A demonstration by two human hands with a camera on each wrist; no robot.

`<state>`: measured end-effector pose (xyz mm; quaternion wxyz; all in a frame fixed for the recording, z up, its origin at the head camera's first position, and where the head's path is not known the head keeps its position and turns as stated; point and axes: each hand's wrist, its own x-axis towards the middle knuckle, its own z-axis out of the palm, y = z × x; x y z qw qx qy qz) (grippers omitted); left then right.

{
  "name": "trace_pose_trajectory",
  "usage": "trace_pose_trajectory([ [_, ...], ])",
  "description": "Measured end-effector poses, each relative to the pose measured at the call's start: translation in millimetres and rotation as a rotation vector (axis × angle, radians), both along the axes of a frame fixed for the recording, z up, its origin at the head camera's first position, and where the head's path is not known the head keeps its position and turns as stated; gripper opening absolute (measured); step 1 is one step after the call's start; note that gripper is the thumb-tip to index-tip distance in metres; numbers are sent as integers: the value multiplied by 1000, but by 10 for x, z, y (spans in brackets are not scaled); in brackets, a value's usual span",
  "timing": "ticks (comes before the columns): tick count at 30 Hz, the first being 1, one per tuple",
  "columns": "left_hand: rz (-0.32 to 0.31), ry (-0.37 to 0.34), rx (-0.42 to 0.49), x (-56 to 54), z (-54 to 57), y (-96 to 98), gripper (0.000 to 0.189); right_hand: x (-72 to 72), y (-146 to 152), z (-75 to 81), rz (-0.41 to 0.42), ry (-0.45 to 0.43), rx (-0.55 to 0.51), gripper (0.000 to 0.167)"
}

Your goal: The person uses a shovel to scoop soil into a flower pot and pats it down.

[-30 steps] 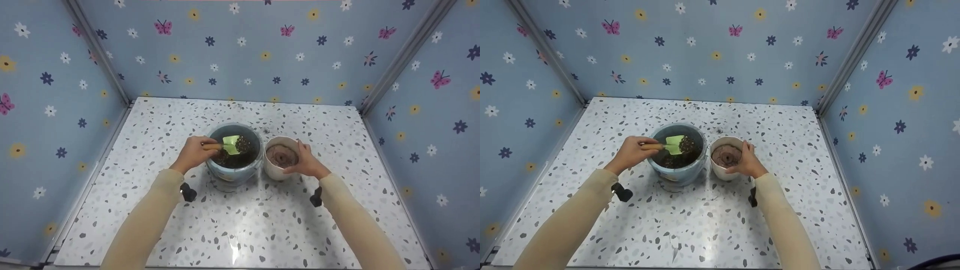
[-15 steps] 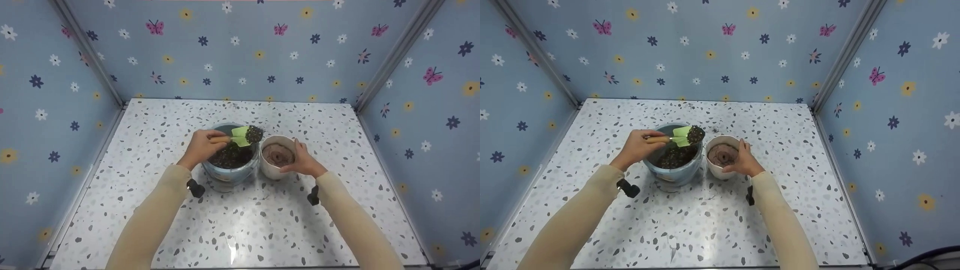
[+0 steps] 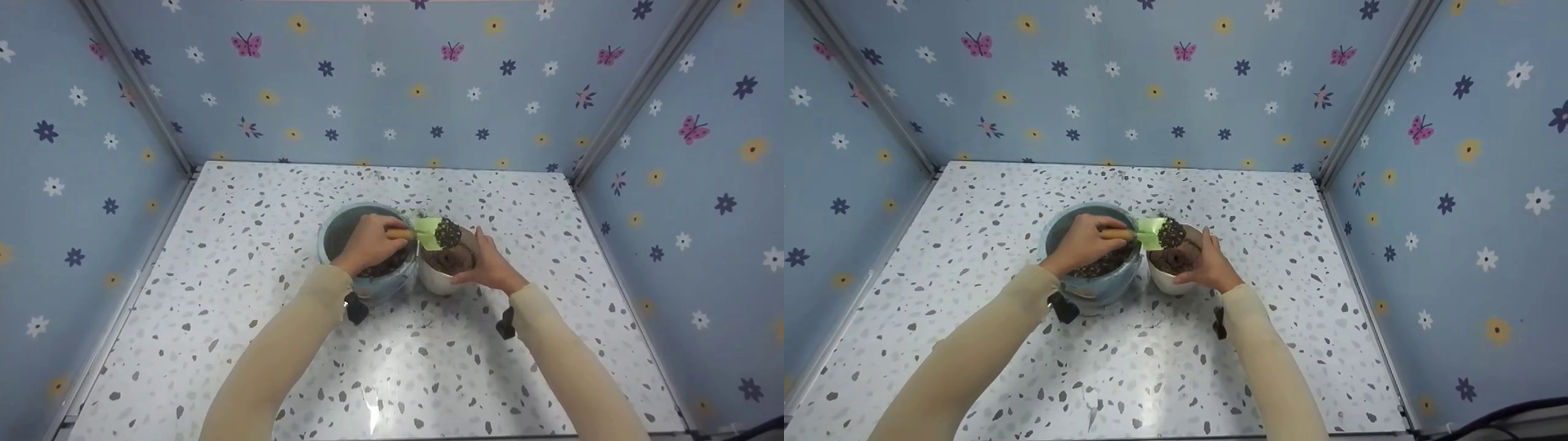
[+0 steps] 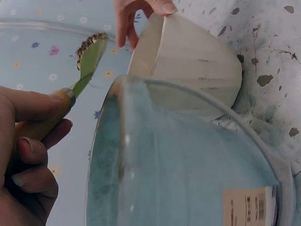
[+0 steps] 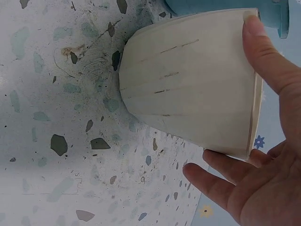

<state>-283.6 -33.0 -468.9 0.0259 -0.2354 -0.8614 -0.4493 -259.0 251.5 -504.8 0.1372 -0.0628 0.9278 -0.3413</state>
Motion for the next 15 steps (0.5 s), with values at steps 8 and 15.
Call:
trace_pose_trajectory([
  [8, -25, 71, -198, 21, -37, 259, 22, -4, -18, -38, -16, -17, 0, 138],
  [15, -51, 139, -250, 20, -62, 382, 13, -23, -20, -47, -41, -13, -1, 134],
])
